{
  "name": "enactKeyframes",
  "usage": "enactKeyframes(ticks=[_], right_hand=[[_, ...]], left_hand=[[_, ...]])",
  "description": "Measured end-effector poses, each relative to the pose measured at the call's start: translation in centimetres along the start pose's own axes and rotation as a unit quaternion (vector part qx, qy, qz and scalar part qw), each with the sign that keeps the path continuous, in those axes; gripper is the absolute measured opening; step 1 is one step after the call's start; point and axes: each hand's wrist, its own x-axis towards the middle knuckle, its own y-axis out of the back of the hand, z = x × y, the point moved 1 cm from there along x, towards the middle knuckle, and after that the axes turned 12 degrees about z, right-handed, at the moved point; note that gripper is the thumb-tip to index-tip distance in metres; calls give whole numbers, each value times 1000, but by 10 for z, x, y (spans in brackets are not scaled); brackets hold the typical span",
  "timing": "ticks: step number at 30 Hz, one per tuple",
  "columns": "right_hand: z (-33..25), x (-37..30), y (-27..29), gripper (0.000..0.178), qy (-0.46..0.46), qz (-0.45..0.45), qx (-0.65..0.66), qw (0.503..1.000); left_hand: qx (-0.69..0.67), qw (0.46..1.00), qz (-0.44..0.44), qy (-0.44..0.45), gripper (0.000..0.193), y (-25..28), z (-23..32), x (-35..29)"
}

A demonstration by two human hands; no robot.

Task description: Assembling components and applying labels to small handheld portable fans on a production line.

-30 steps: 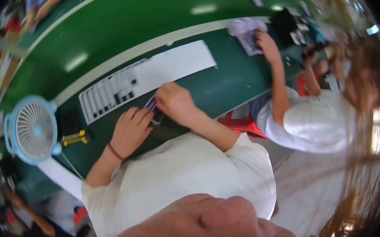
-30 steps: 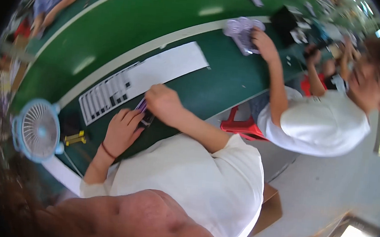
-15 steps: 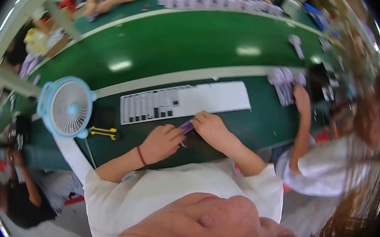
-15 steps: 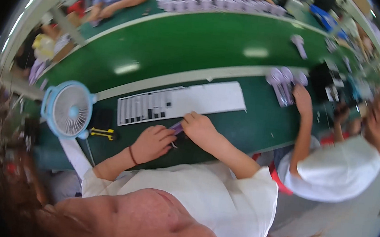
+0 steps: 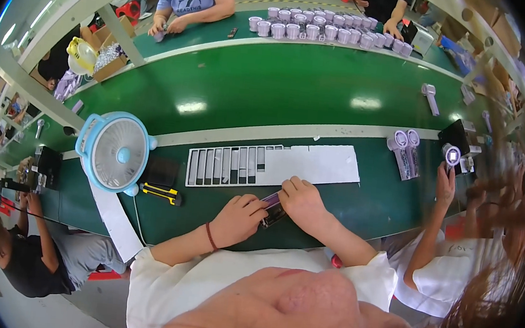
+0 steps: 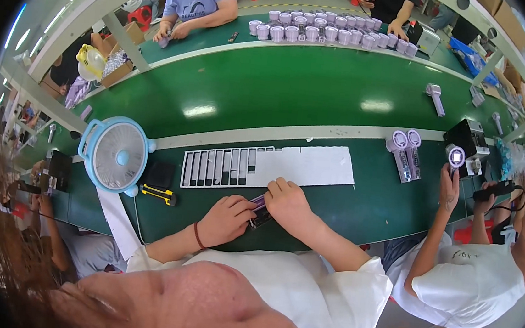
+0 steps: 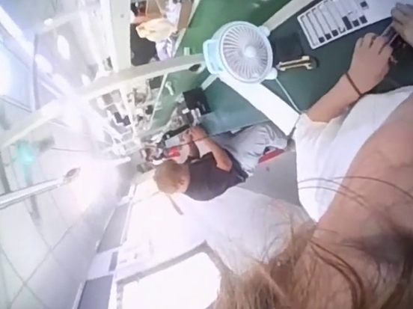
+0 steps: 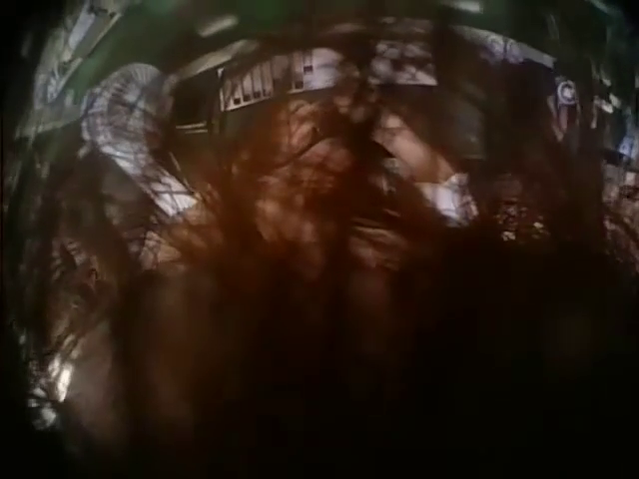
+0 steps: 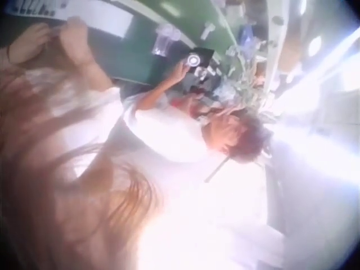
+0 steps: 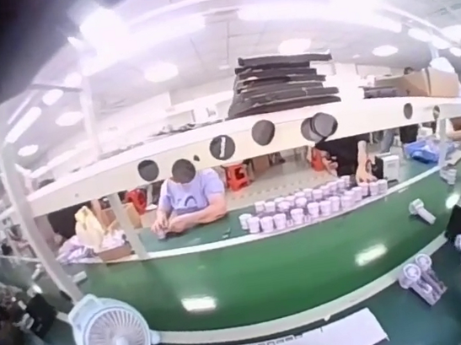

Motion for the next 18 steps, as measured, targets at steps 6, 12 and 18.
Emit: enactKeyframes(ticks=[6, 12, 18], right_hand=[[-2, -7, -4, 7, -11, -11, -21, 1000], [4, -2, -17, 9, 24, 6, -15, 1000], [12, -2, -23, 10, 46, 23, -11, 999]], left_hand=[[-38, 998, -31, -28, 40, 1, -6, 7], [-21, 999, -25, -33, 36, 4, -12, 7], [-14, 999, -24, -39, 35, 2, -9, 9]])
